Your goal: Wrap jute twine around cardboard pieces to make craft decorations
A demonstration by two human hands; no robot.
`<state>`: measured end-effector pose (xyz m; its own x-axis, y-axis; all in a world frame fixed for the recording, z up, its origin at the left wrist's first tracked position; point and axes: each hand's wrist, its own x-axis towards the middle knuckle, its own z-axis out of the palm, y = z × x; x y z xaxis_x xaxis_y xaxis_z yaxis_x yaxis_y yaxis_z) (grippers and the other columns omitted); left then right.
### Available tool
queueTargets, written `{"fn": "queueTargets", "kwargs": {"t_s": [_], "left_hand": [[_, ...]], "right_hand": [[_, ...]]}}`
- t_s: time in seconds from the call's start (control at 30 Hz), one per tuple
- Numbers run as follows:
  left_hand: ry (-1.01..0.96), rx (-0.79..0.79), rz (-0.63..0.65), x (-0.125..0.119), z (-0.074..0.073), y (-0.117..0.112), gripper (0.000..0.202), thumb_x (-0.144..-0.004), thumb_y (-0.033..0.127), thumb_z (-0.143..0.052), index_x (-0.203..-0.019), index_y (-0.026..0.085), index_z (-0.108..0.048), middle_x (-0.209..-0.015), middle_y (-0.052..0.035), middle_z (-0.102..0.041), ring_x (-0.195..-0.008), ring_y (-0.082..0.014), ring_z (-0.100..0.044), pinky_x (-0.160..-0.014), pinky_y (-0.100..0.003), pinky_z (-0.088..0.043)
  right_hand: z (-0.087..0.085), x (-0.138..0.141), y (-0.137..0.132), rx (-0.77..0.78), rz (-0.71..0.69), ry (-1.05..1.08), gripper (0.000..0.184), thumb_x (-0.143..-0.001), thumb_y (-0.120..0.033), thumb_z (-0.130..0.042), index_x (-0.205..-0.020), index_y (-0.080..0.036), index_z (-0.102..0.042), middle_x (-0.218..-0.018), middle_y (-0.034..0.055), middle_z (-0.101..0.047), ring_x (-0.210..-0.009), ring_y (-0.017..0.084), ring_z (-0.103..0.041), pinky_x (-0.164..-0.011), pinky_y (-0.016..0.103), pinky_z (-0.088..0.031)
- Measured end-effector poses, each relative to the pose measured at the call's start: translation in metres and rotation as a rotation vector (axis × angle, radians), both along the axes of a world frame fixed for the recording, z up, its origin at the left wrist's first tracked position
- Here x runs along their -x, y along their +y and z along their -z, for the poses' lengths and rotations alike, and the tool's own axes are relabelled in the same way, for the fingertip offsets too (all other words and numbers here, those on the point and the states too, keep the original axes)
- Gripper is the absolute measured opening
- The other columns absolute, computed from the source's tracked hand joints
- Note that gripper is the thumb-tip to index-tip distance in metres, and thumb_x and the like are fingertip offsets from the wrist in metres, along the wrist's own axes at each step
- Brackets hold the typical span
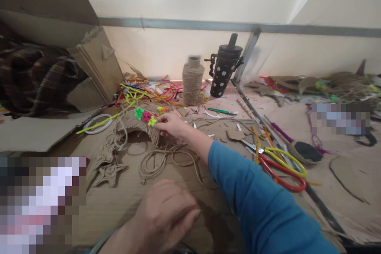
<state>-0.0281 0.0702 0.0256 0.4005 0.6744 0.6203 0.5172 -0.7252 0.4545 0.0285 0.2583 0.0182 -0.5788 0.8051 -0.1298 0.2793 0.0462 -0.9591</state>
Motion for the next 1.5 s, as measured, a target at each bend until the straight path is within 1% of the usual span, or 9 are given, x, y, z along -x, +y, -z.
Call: {"fn": "queueTargets", "kwargs": {"t_s": [0.13,0.27,0.5,0.7,0.97,1.17,1.33,1.43,1.5], "left_hand": [[0.014,0.03,-0.003,0.0,-0.001,0.0,0.018,-0.083,0.018,-0.055,-0.066,0.017,-0.062,-0.058,0.002,-0.065,-0.052,-0.0134,-0.058,-0.051,-0.028,-0.042],[0.026,0.035,-0.005,-0.001,-0.001,0.001,0.019,-0.083,0.018,-0.055,-0.066,0.017,-0.062,-0.058,0.002,-0.065,-0.051,-0.0134,-0.058,-0.05,-0.028,-0.041],[0.049,0.037,-0.015,-0.002,0.0,0.001,0.023,-0.087,0.023,-0.052,-0.067,0.018,-0.063,-0.057,0.0014,-0.066,-0.05,-0.0144,-0.059,-0.049,-0.029,-0.041],[0.048,0.009,-0.03,-0.002,0.004,0.002,0.024,-0.087,0.022,-0.051,-0.066,0.018,-0.062,-0.056,0.0011,-0.065,-0.05,-0.0142,-0.059,-0.049,-0.028,-0.04],[0.029,0.014,0.009,0.0,0.006,0.003,0.018,-0.085,0.017,-0.052,-0.07,0.018,-0.061,-0.061,-0.0001,-0.068,-0.054,-0.0147,-0.062,-0.053,-0.027,-0.043],[0.015,0.0,0.026,0.0,0.005,0.004,0.012,-0.084,0.015,-0.053,-0.074,0.017,-0.06,-0.063,0.0002,-0.068,-0.055,-0.0148,-0.063,-0.053,-0.027,-0.045],[0.087,0.002,0.029,0.001,0.002,0.005,0.013,-0.086,0.017,-0.052,-0.076,0.019,-0.06,-0.062,0.0013,-0.067,-0.054,-0.0148,-0.062,-0.052,-0.026,-0.047],[0.1,-0.007,0.004,0.001,0.002,0.006,0.013,-0.087,0.018,-0.051,-0.077,0.02,-0.059,-0.063,0.0018,-0.068,-0.055,-0.0142,-0.063,-0.052,-0.025,-0.048],[0.109,-0.002,-0.009,0.001,0.002,0.006,0.012,-0.087,0.019,-0.05,-0.078,0.02,-0.059,-0.063,0.0022,-0.067,-0.054,-0.0135,-0.063,-0.051,-0.024,-0.049]], "right_hand": [[-0.009,-0.002,0.004,-0.002,0.049,0.092,0.018,-0.077,-0.028,-0.066,-0.075,-0.017,-0.052,-0.053,-0.0074,-0.05,-0.044,0.005,-0.049,-0.041,0.014,-0.037],[-0.006,0.0,0.006,0.008,0.059,0.1,0.016,-0.079,-0.026,-0.065,-0.075,-0.017,-0.053,-0.054,-0.0077,-0.05,-0.044,0.004,-0.048,-0.041,0.013,-0.038],[0.015,0.012,0.006,0.029,0.013,-0.053,0.012,-0.089,-0.023,-0.057,-0.084,-0.012,-0.058,-0.066,-0.0052,-0.055,-0.049,0.005,-0.05,-0.045,0.017,-0.043],[0.011,0.005,0.002,-0.068,-0.036,-0.159,0.01,-0.088,-0.021,-0.058,-0.09,-0.013,-0.061,-0.067,-0.0045,-0.055,-0.05,0.006,-0.051,-0.044,0.018,-0.041],[-0.013,-0.04,-0.01,-0.292,-0.013,-0.331,0.025,-0.085,-0.019,-0.055,-0.108,-0.011,-0.061,-0.071,-0.0007,-0.061,-0.056,0.01,-0.055,-0.052,0.021,-0.042],[-0.034,-0.099,-0.058,-0.448,-0.108,-0.507,0.024,-0.082,-0.019,-0.056,-0.103,-0.013,-0.066,-0.089,0.0076,-0.069,-0.079,0.018,-0.062,-0.072,0.029,-0.046],[-0.025,-0.133,-0.095,-0.59,-0.207,-0.665,0.022,-0.082,-0.02,-0.057,-0.101,-0.016,-0.067,-0.099,0.0111,-0.068,-0.092,0.025,-0.062,-0.081,0.035,-0.046],[-0.013,-0.139,-0.102,-0.726,-0.208,-0.756,0.021,-0.086,-0.019,-0.054,-0.102,-0.014,-0.066,-0.099,0.0122,-0.067,-0.091,0.025,-0.063,-0.078,0.035,-0.048],[-0.007,-0.141,-0.102,-0.749,-0.166,-0.776,0.021,-0.087,-0.014,-0.05,-0.099,-0.013,-0.067,-0.093,0.0126,-0.067,-0.086,0.025,-0.064,-0.074,0.035,-0.049]]}}
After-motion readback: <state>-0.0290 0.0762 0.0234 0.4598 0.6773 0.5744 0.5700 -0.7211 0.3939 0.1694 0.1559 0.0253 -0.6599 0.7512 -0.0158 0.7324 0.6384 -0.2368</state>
